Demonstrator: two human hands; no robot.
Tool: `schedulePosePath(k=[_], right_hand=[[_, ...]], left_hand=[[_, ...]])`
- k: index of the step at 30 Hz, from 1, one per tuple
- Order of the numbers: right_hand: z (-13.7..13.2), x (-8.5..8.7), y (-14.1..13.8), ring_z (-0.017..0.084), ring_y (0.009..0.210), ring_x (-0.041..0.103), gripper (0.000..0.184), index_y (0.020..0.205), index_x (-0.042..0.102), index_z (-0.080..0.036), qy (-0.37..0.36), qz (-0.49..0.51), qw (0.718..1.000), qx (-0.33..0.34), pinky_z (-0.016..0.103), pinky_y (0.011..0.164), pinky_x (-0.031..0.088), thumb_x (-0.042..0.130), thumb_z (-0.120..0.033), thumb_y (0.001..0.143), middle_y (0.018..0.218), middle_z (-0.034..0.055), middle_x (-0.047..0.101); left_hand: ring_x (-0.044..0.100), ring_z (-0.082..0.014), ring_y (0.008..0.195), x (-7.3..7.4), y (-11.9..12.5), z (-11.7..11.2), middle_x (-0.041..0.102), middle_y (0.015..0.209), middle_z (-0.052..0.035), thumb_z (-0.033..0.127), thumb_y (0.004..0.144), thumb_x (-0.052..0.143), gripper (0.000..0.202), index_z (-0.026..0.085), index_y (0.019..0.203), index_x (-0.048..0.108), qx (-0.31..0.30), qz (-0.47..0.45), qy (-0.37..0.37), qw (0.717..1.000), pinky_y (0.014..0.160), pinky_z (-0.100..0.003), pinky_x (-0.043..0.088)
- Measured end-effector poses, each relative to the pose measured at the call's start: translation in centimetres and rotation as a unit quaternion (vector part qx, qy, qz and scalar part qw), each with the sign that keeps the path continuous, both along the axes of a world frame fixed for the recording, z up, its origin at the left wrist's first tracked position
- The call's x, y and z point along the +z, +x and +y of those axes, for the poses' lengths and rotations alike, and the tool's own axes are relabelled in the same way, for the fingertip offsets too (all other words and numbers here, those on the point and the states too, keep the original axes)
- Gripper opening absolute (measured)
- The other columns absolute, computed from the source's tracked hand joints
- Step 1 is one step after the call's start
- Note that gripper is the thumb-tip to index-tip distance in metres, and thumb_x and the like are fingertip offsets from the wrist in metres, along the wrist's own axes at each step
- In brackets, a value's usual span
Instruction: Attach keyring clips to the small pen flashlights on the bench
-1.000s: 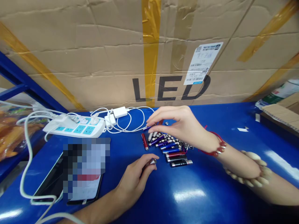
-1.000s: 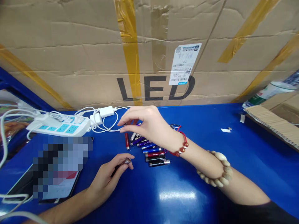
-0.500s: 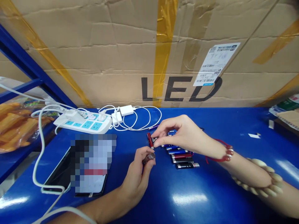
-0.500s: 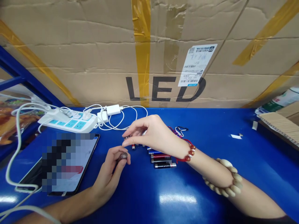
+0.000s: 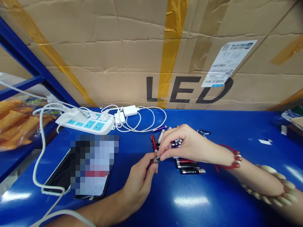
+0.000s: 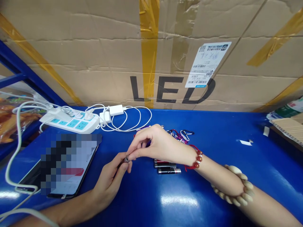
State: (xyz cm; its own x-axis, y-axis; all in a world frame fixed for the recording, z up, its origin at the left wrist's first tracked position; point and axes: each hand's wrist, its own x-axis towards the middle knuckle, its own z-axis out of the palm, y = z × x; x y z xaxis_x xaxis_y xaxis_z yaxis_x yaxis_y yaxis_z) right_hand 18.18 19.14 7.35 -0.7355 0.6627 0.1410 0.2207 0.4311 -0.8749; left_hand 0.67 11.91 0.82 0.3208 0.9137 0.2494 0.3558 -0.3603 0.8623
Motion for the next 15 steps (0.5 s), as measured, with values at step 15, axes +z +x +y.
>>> schedulePosePath(k=[15], right_hand=[[0.2,-0.9,0.49,0.01,0.062,0.055,0.019,0.063,0.065,-0.014,-0.088,-0.03,0.995,0.028,0.022,0.057,0.043,0.074,-0.03,0.064,0.063,-0.0002,0.061]], left_hand=[[0.054,-0.0073,0.056,-0.63,0.16,-0.07,0.06,0.071,-0.0001,0.011,0.086,0.04,0.022,0.016,0.106,0.048,0.004,0.067,0.178,0.982,0.055,-0.013,0.044]])
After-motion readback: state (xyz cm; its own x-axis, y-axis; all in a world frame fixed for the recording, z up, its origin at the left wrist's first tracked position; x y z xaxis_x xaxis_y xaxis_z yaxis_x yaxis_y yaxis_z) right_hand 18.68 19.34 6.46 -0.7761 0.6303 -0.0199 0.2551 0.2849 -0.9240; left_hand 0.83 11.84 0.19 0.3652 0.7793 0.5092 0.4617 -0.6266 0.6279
